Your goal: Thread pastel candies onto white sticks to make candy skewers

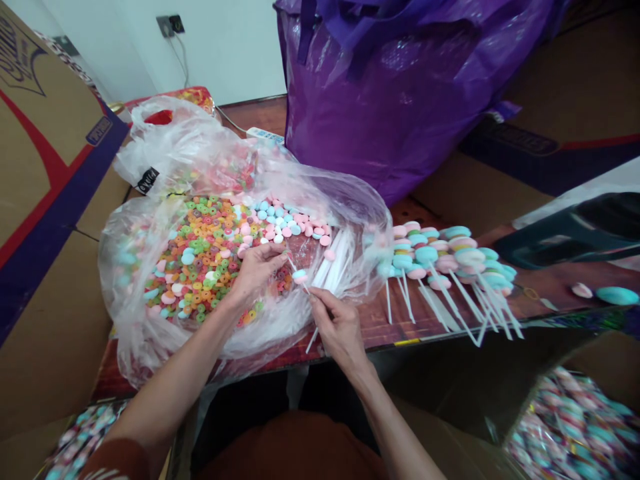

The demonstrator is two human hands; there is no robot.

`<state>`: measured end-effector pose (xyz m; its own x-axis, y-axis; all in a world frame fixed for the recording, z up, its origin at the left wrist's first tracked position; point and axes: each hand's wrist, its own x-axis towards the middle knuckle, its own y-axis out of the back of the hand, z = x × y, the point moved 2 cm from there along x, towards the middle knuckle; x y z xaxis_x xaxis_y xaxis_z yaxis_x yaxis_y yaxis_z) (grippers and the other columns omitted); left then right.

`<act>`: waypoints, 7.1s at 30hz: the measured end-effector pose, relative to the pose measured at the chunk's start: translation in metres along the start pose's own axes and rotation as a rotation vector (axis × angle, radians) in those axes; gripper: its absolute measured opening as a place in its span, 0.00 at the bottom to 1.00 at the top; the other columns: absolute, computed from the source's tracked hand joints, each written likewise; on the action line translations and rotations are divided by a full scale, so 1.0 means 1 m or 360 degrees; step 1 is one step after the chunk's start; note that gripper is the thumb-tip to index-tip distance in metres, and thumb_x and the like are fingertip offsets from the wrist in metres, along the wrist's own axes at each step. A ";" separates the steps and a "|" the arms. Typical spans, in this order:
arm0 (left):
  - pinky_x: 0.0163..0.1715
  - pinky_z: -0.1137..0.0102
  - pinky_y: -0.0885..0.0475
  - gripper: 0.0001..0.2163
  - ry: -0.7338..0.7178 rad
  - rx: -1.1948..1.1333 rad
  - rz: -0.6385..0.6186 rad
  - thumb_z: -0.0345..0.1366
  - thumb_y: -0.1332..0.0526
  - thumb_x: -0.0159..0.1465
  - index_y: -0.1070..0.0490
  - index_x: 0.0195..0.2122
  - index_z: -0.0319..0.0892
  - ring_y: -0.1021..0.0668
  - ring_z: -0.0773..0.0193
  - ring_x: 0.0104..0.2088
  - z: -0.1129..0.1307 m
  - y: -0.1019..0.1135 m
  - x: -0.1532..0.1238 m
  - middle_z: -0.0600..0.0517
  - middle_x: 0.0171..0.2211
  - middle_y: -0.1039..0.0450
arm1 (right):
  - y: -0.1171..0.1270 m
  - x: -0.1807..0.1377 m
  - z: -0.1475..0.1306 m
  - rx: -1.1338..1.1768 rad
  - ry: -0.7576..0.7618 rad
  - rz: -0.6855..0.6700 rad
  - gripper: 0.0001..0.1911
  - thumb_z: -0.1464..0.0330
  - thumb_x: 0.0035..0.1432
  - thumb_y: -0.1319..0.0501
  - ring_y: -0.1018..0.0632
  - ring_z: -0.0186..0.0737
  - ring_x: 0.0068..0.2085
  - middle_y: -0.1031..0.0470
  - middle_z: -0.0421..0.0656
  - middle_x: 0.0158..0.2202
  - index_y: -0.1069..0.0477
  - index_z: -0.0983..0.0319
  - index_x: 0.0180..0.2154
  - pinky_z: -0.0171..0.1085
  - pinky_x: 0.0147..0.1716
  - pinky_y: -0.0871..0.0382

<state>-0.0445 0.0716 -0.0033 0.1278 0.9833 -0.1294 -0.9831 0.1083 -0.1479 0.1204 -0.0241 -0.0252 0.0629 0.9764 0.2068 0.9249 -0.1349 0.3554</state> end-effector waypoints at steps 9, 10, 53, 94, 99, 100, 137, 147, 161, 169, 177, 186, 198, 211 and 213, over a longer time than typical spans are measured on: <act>0.33 0.74 0.31 0.11 -0.0041 -0.0047 0.0049 0.40 0.29 0.54 0.23 0.30 0.38 0.25 0.70 0.29 0.000 -0.001 0.000 0.54 0.27 0.24 | -0.001 -0.001 -0.004 -0.0111 0.0027 0.0039 0.17 0.67 0.64 0.46 0.26 0.33 0.23 0.23 0.39 0.25 0.19 0.64 0.44 0.31 0.27 0.33; 0.33 0.74 0.31 0.11 -0.0025 -0.0078 0.0053 0.40 0.28 0.52 0.24 0.30 0.38 0.25 0.70 0.29 0.000 -0.001 0.000 0.53 0.27 0.24 | 0.000 -0.001 -0.004 -0.0117 0.0024 0.0043 0.17 0.67 0.65 0.46 0.26 0.33 0.23 0.23 0.39 0.25 0.19 0.64 0.44 0.31 0.27 0.34; 0.38 0.75 0.26 0.13 0.0242 -0.0689 -0.0024 0.32 0.25 0.51 0.22 0.38 0.39 0.22 0.71 0.34 -0.006 -0.001 0.003 0.53 0.34 0.22 | -0.001 0.000 -0.001 0.0007 0.0223 0.0130 0.13 0.72 0.64 0.43 0.20 0.35 0.28 0.17 0.43 0.32 0.20 0.65 0.43 0.30 0.31 0.28; 0.31 0.73 0.30 0.05 -0.0213 0.0096 0.0312 0.36 0.34 0.57 0.23 0.32 0.40 0.26 0.69 0.28 -0.023 -0.009 -0.005 0.54 0.29 0.25 | -0.028 -0.003 -0.018 -0.0136 -0.0023 0.0259 0.17 0.67 0.65 0.48 0.32 0.32 0.22 0.28 0.38 0.22 0.21 0.65 0.39 0.32 0.26 0.37; 0.30 0.73 0.30 0.05 -0.0221 0.0083 0.0354 0.35 0.33 0.55 0.24 0.31 0.39 0.25 0.68 0.28 -0.022 -0.010 -0.005 0.54 0.28 0.24 | -0.029 0.000 -0.019 -0.0143 -0.0047 0.0277 0.16 0.67 0.65 0.48 0.35 0.32 0.21 0.31 0.37 0.21 0.21 0.65 0.38 0.32 0.25 0.39; 0.30 0.73 0.30 0.05 -0.0216 0.0067 0.0377 0.34 0.33 0.54 0.24 0.31 0.39 0.25 0.68 0.28 -0.022 -0.010 -0.005 0.53 0.28 0.24 | -0.029 0.001 -0.019 -0.0144 -0.0043 0.0270 0.16 0.68 0.65 0.48 0.35 0.32 0.21 0.32 0.37 0.21 0.21 0.64 0.37 0.32 0.25 0.39; 0.28 0.72 0.34 0.07 -0.0277 0.0507 -0.0142 0.33 0.37 0.59 0.20 0.35 0.41 0.27 0.66 0.25 0.001 -0.054 0.019 0.52 0.26 0.24 | 0.020 0.005 0.001 -0.0299 -0.0113 0.0627 0.16 0.63 0.66 0.45 0.24 0.40 0.28 0.20 0.45 0.30 0.21 0.64 0.42 0.36 0.32 0.32; 0.39 0.69 0.30 0.07 -0.0349 0.1280 -0.0080 0.27 0.40 0.58 0.24 0.36 0.39 0.24 0.62 0.34 -0.019 -0.082 0.044 0.51 0.32 0.24 | 0.029 -0.002 0.017 -0.0176 -0.0263 0.0636 0.17 0.60 0.65 0.45 0.29 0.36 0.25 0.25 0.40 0.26 0.22 0.64 0.40 0.34 0.28 0.35; 0.44 0.67 0.31 0.13 -0.0587 0.1749 -0.0208 0.25 0.46 0.63 0.21 0.38 0.37 0.27 0.59 0.40 -0.016 -0.084 0.068 0.45 0.38 0.31 | 0.028 -0.001 0.017 -0.0156 -0.0263 0.0612 0.16 0.61 0.65 0.45 0.31 0.34 0.24 0.28 0.39 0.25 0.23 0.64 0.38 0.33 0.27 0.36; 0.46 0.65 0.30 0.14 -0.0528 0.1845 -0.0236 0.26 0.45 0.62 0.26 0.47 0.40 0.25 0.57 0.45 -0.011 -0.086 0.059 0.45 0.44 0.27 | 0.027 -0.001 0.019 -0.0141 -0.0272 0.0587 0.16 0.61 0.65 0.45 0.32 0.34 0.24 0.29 0.39 0.24 0.23 0.64 0.39 0.33 0.26 0.37; 0.32 0.72 0.30 0.07 -0.0131 0.0884 -0.0176 0.27 0.38 0.54 0.28 0.36 0.38 0.24 0.65 0.30 -0.018 -0.062 0.055 0.53 0.28 0.27 | 0.026 0.000 0.016 -0.0080 -0.0175 0.0472 0.15 0.62 0.66 0.45 0.32 0.33 0.23 0.29 0.37 0.24 0.23 0.64 0.39 0.33 0.26 0.37; 0.30 0.75 0.29 0.12 -0.0179 0.0347 -0.0028 0.30 0.33 0.50 0.23 0.37 0.36 0.24 0.68 0.28 -0.013 -0.021 0.033 0.52 0.29 0.22 | 0.014 0.002 0.005 -0.0055 0.0030 0.0146 0.14 0.66 0.65 0.44 0.31 0.32 0.23 0.29 0.37 0.23 0.22 0.64 0.37 0.31 0.26 0.38; 0.34 0.73 0.28 0.08 -0.0416 0.0997 -0.0066 0.31 0.37 0.59 0.20 0.38 0.41 0.23 0.65 0.32 -0.026 -0.013 0.028 0.52 0.31 0.21 | 0.013 0.010 0.006 -0.0041 -0.0054 -0.0004 0.16 0.64 0.62 0.44 0.34 0.32 0.21 0.31 0.37 0.21 0.20 0.65 0.36 0.31 0.23 0.41; 0.38 0.71 0.30 0.13 -0.0612 0.1369 -0.0089 0.27 0.42 0.64 0.19 0.44 0.43 0.23 0.64 0.34 -0.011 -0.028 -0.003 0.50 0.36 0.23 | -0.003 0.002 0.004 -0.0229 -0.0097 0.0214 0.16 0.63 0.65 0.46 0.36 0.32 0.22 0.35 0.35 0.20 0.23 0.64 0.35 0.32 0.25 0.43; 0.40 0.70 0.29 0.16 -0.0575 0.1354 -0.0171 0.26 0.44 0.64 0.20 0.47 0.42 0.23 0.63 0.37 -0.011 -0.030 -0.009 0.48 0.38 0.22 | -0.004 0.003 0.004 -0.0238 -0.0089 0.0233 0.16 0.63 0.65 0.46 0.34 0.33 0.23 0.33 0.36 0.21 0.23 0.63 0.34 0.33 0.27 0.42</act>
<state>-0.0150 0.0575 -0.0086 0.3156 0.9322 0.1773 -0.7523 0.1319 0.6455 0.1187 -0.0198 -0.0296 0.2170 0.9518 0.2169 0.8387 -0.2955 0.4576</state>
